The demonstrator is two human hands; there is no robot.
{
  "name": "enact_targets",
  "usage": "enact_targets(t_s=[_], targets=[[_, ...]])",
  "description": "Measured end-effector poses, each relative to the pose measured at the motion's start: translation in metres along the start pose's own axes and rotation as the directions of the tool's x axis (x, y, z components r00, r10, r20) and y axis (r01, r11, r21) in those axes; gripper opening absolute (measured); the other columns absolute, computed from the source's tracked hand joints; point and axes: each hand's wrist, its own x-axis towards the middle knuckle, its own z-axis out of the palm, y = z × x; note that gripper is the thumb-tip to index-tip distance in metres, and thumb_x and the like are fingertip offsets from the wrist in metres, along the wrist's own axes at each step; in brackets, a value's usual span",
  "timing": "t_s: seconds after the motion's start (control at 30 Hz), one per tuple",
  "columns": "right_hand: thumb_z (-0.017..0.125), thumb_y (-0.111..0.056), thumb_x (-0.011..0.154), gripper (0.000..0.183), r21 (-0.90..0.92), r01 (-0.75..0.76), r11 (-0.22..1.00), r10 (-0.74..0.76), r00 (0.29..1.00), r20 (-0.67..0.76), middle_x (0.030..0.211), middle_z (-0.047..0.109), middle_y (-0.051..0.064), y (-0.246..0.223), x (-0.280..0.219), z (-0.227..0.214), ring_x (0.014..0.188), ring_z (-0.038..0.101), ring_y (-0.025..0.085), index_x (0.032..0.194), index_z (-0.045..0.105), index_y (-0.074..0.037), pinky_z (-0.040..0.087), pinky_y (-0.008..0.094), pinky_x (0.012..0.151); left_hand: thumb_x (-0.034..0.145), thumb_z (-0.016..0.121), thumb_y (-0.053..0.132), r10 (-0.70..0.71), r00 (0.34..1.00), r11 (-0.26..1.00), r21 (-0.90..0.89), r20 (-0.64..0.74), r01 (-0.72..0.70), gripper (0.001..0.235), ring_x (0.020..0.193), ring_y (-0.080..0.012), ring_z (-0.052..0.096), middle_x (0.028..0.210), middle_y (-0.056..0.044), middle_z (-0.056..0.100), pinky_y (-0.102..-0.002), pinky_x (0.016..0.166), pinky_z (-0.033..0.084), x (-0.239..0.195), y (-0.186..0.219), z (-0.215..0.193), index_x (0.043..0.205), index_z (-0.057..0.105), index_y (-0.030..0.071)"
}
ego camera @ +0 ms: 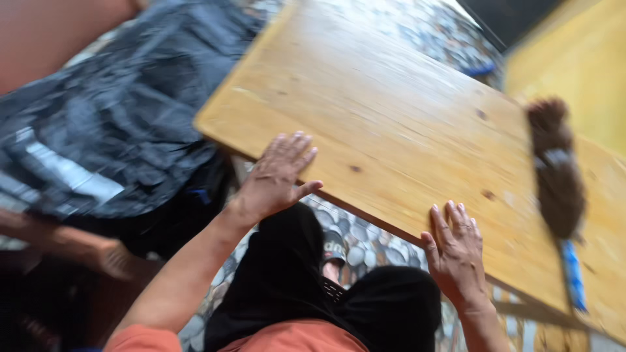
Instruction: The person folds a large black plastic sheet on a wooden table, rolling it into a compact bundle. They then place the folded sheet into a black carrying bag, secure the bag with a blue strap, and place it into a blue crate.
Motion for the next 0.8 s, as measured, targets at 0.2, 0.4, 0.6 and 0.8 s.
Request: enact_targets(t_s=[0.2,0.4,0.6,0.8], targets=[[0.033,-0.064,0.098,0.079,-0.003,0.078,0.997,-0.072,0.941,0.329,0.170,0.019,0.019,-0.106,0.120,0.029,0.155,0.018,0.041,0.161,0.030,-0.017,0.016,0.055,0.124,0.103,0.062,0.049,0.065,0.982,0.997,-0.032,-0.176,-0.072,0.062,0.147,-0.0300,0.046,0.155,-0.014,0.051,-0.046,0.124,0.033,-0.043,-0.036,-0.031,0.147,0.055,0.007],[0.045,-0.045,0.102,0.062,0.175,0.320,0.931,-0.363,0.863,0.352,0.165,0.028,0.015,-0.243,0.189,0.023,0.155,0.023,0.034,0.155,0.036,-0.013,0.022,0.052,0.121,0.101,0.069,0.051,0.119,0.857,0.991,0.117,-0.501,-0.069,0.059,0.110,-0.0325,0.070,0.122,-0.015,0.068,-0.047,0.103,0.057,-0.050,-0.131,-0.039,0.133,0.041,0.010],[0.057,-0.048,0.098,0.065,0.192,0.470,0.861,-0.502,0.845,0.186,0.151,0.047,0.020,-0.314,0.239,0.049,0.148,0.039,0.044,0.149,0.052,-0.008,0.040,0.055,0.112,0.084,0.084,0.043,-0.506,0.741,0.723,0.252,-0.442,0.644,0.035,0.115,-0.0324,0.061,0.110,-0.009,0.067,-0.052,0.100,0.044,-0.121,-0.399,-0.008,0.101,0.071,0.016],[0.056,-0.056,0.095,0.062,0.062,0.481,0.875,-0.482,0.847,0.225,0.142,0.051,0.011,-0.327,0.259,0.055,0.147,0.041,0.036,0.143,0.055,-0.017,0.043,0.049,0.109,0.090,0.069,0.061,-0.870,0.490,0.429,0.402,-0.058,0.809,0.065,0.120,-0.0400,0.059,0.123,-0.019,0.064,-0.058,0.096,0.042,-0.167,-0.483,-0.053,0.122,0.066,0.005]])
